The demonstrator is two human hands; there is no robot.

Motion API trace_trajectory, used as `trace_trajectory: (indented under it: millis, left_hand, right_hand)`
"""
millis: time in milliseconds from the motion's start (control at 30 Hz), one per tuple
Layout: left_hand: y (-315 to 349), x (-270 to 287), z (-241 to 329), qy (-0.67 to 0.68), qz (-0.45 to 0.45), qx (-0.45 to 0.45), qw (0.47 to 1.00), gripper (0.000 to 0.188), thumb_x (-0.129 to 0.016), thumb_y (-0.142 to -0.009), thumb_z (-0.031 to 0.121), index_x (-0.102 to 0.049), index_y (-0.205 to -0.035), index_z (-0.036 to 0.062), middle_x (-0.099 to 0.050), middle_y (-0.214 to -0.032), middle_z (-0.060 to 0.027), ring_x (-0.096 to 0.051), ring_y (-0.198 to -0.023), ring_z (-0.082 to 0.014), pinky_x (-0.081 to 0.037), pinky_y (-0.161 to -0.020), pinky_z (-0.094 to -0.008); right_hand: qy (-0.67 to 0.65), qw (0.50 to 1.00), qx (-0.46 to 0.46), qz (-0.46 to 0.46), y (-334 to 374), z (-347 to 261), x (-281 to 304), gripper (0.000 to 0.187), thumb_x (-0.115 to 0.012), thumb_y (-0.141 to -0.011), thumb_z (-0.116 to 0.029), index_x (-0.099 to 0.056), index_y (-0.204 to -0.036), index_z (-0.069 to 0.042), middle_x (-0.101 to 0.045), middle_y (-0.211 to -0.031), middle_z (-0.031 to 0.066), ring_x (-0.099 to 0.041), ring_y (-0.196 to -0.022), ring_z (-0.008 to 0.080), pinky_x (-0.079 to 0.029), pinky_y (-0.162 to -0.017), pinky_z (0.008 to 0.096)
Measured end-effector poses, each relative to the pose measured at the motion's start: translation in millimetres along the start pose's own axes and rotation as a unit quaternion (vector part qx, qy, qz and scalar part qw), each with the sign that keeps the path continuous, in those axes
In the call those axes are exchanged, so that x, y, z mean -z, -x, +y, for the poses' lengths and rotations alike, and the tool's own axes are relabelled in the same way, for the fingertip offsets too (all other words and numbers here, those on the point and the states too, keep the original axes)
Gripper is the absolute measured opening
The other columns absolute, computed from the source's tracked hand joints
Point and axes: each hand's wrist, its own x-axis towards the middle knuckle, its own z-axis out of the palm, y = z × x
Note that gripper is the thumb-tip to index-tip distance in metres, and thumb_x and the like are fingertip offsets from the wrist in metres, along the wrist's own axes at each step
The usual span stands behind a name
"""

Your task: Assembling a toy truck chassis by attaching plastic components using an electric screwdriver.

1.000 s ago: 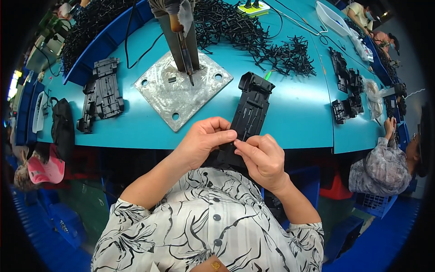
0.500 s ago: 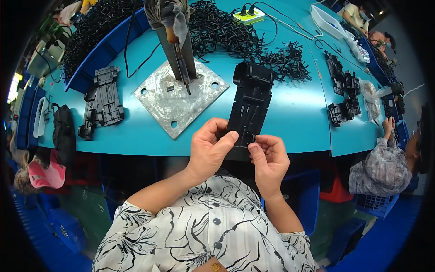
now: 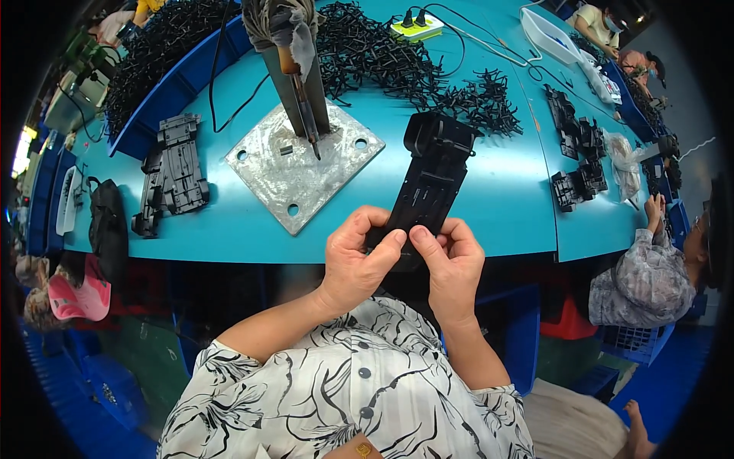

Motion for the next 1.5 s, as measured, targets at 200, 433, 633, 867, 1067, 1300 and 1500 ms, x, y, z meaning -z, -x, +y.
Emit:
trace_trajectory:
  millis: [200,433,633,867,1067,1300,1500]
  left_hand:
    - [1,2,3,0.056,-0.006,0.016,0.998,0.009,-0.061,-0.088,0.000,-0.058,-0.097,0.0006,-0.055,-0.094,0.0008,-0.050,-0.080,-0.0032,-0.044,-0.070,-0.0190]
    - [-1,5,11,0.075,-0.025,0.012,0.997,0.009,-0.060,-0.089,0.001,-0.057,-0.098,-0.0003,-0.056,-0.095,-0.0004,-0.050,-0.081,-0.0039,-0.044,-0.072,-0.0206]
    - [-4,3,19,0.106,-0.036,0.085,0.990,0.008,-0.059,-0.092,0.005,-0.062,-0.096,-0.0011,-0.058,-0.090,0.0006,-0.050,-0.081,-0.0031,-0.043,-0.071,-0.0203]
    - [-11,4,29,0.152,-0.035,0.179,0.971,0.011,-0.065,-0.090,0.010,-0.065,-0.086,-0.0005,-0.060,-0.081,0.0006,-0.052,-0.072,-0.0032,-0.045,-0.065,-0.0199]
    - [-15,2,34,0.178,-0.033,0.222,0.958,0.008,-0.067,-0.087,0.007,-0.065,-0.086,-0.0009,-0.063,-0.081,-0.0016,-0.055,-0.069,-0.0040,-0.046,-0.063,-0.0191]
    - [-13,2,22,0.061,-0.003,0.101,0.993,0.006,-0.070,-0.083,0.004,-0.068,-0.083,-0.0015,-0.061,-0.080,0.0001,-0.053,-0.070,-0.0042,-0.043,-0.062,-0.0196]
    - [-13,3,20,0.076,0.038,0.081,0.993,0.006,-0.071,-0.082,0.005,-0.069,-0.082,-0.0010,-0.059,-0.077,0.0002,-0.051,-0.068,-0.0041,-0.040,-0.059,-0.0194]
  right_hand:
    - [-0.075,0.994,-0.072,-0.032,-2,-6,3,0.012,-0.072,-0.082,-0.003,-0.060,-0.087,-0.001,-0.060,-0.078,-0.0015,-0.049,-0.066,0.0007,-0.042,-0.062,0.0153]
    - [-0.042,0.998,-0.032,-0.032,1,-16,-1,0.019,-0.075,-0.078,-0.001,-0.059,-0.088,-0.002,-0.054,-0.074,-0.0051,-0.044,-0.063,-0.0005,-0.039,-0.059,0.0135]
    - [0.012,0.999,0.049,-0.012,5,-17,-5,0.024,-0.079,-0.077,-0.005,-0.058,-0.090,-0.003,-0.048,-0.070,-0.0083,-0.037,-0.059,-0.0024,-0.033,-0.052,0.0111]
    - [0.052,0.996,0.067,-0.024,4,-18,1,0.028,-0.082,-0.075,-0.010,-0.058,-0.089,-0.004,-0.047,-0.068,-0.0097,-0.034,-0.058,-0.0033,-0.031,-0.051,0.0110]
    - [0.107,0.988,0.110,-0.031,5,-17,3,0.029,-0.083,-0.073,-0.013,-0.058,-0.087,-0.006,-0.045,-0.067,-0.0108,-0.030,-0.058,-0.0024,-0.028,-0.050,0.0117]
    - [0.074,0.992,0.082,-0.054,5,-11,0,0.031,-0.081,-0.075,-0.011,-0.056,-0.092,-0.004,-0.048,-0.071,-0.0085,-0.036,-0.060,-0.0013,-0.034,-0.053,0.0122]
    - [-0.087,0.995,0.052,-0.016,15,-16,-4,0.027,-0.069,-0.085,-0.006,-0.051,-0.104,0.000,-0.060,-0.078,0.0019,-0.051,-0.060,0.0041,-0.041,-0.051,0.0162]
